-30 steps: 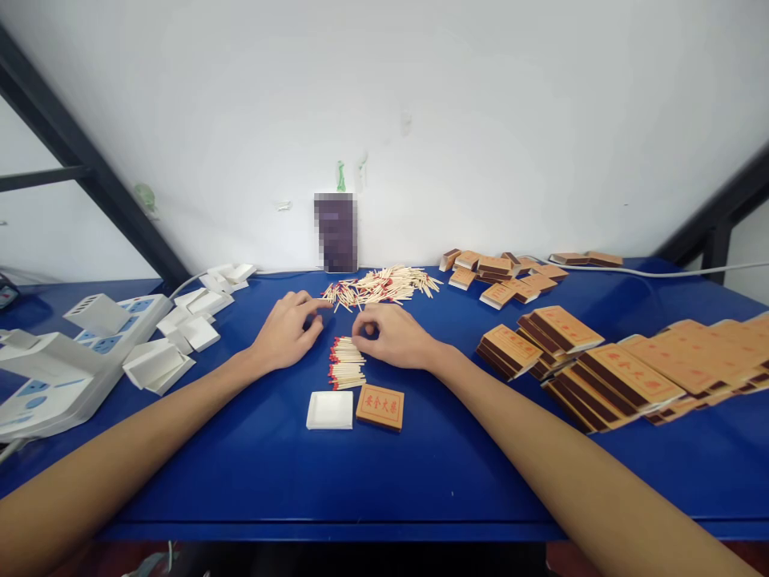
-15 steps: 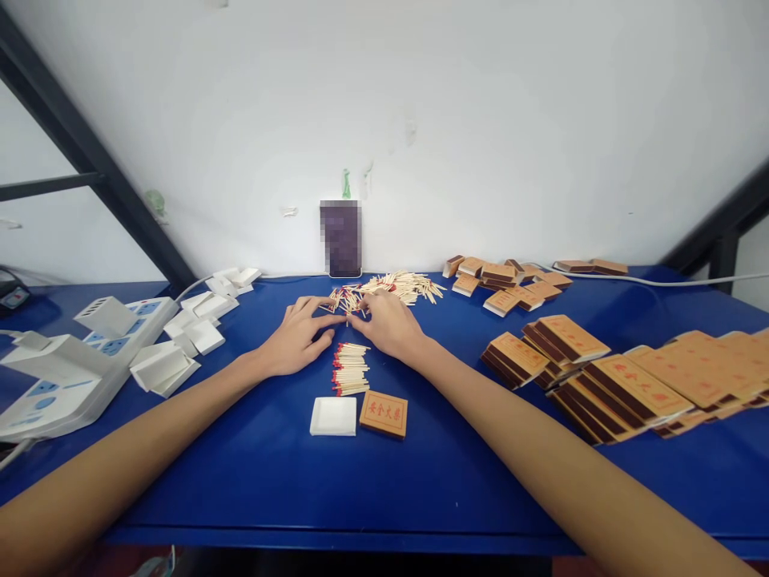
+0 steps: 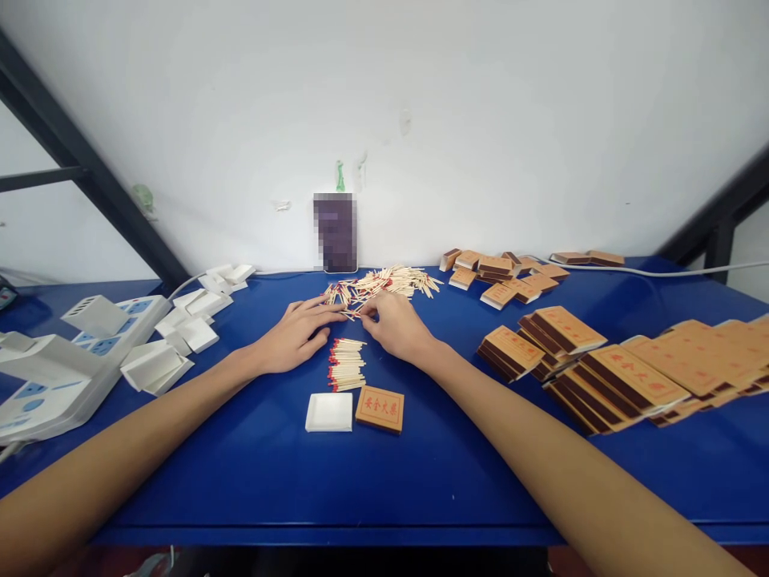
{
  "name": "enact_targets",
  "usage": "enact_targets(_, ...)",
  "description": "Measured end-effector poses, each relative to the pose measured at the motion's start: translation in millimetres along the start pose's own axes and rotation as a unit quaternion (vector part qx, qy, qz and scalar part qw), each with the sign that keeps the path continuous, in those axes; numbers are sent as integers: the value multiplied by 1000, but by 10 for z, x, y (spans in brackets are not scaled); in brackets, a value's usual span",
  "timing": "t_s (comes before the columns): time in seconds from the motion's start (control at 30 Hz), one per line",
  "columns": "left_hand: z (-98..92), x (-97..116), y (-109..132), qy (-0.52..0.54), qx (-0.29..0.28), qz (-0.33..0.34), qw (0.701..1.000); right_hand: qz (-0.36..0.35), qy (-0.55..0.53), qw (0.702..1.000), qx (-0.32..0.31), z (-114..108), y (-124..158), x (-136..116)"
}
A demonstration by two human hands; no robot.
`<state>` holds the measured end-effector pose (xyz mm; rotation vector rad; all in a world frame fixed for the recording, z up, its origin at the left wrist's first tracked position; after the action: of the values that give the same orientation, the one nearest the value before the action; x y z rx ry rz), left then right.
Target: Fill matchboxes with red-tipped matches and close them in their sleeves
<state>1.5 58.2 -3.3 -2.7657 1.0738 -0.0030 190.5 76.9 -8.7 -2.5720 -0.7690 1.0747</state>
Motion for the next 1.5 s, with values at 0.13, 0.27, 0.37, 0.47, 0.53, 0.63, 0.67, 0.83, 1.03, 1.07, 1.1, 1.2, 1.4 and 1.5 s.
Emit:
enact_targets(0.13,-16,6,3,-1,31,8,999,4,-11,1000,-13,-43,22,-3)
enact_targets(0.27,-13,-11,5,5,71,-2,997,5,-22,1000,-22,-75,29,39)
enact_targets(0.37,-4,-25,5,4,88,-12,996,7,-21,999,-30,-80,34,68)
enact_targets(0.47,-1,-32,7,0,96,-25,995,-12,-4,999,-47,-75,38,57)
enact_targets(0.53,-1,-34,8,-3,101,-34,994,-21,-1,998,-57,-76,43,32)
enact_targets(0.63,2,-36,10,-4,106,-39,994,-17,-1,998,-68,-85,52,-14)
enact_targets(0.67,4,-37,9,-4,106,-40,994,-9,0,997,-71,-89,56,-27)
enact_targets(0.83,13,-47,8,-8,105,-52,993,31,5,998,-62,-106,73,-70)
enact_targets(1.03,7,-41,9,7,108,-43,993,21,-31,997,-68,-35,77,-84)
enact_targets(1.07,7,-41,9,12,108,-40,993,18,-29,997,-65,-23,75,-81)
enact_targets(1.1,8,-41,8,16,108,-37,993,13,-23,998,-62,-13,71,-78)
enact_targets(1.2,10,-43,5,19,104,-35,994,-14,6,998,-54,-1,65,-74)
enact_targets(1.4,-27,-39,14,-9,117,-97,988,-6,-1,997,-83,40,46,-90)
enact_targets(1.5,-45,-31,19,-28,116,-125,985,-11,4,997,-79,69,16,-121)
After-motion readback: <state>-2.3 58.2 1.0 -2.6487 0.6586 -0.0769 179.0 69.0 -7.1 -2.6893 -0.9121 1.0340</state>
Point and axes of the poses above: each hand's wrist, its own y-axis away from the middle knuckle, its own z-axis out of the palm, x = y × z, the point moved 3 cm from there along -y, towards the middle knuckle, and after that the axes turned 13 degrees about -y, right-handed, at the moved point
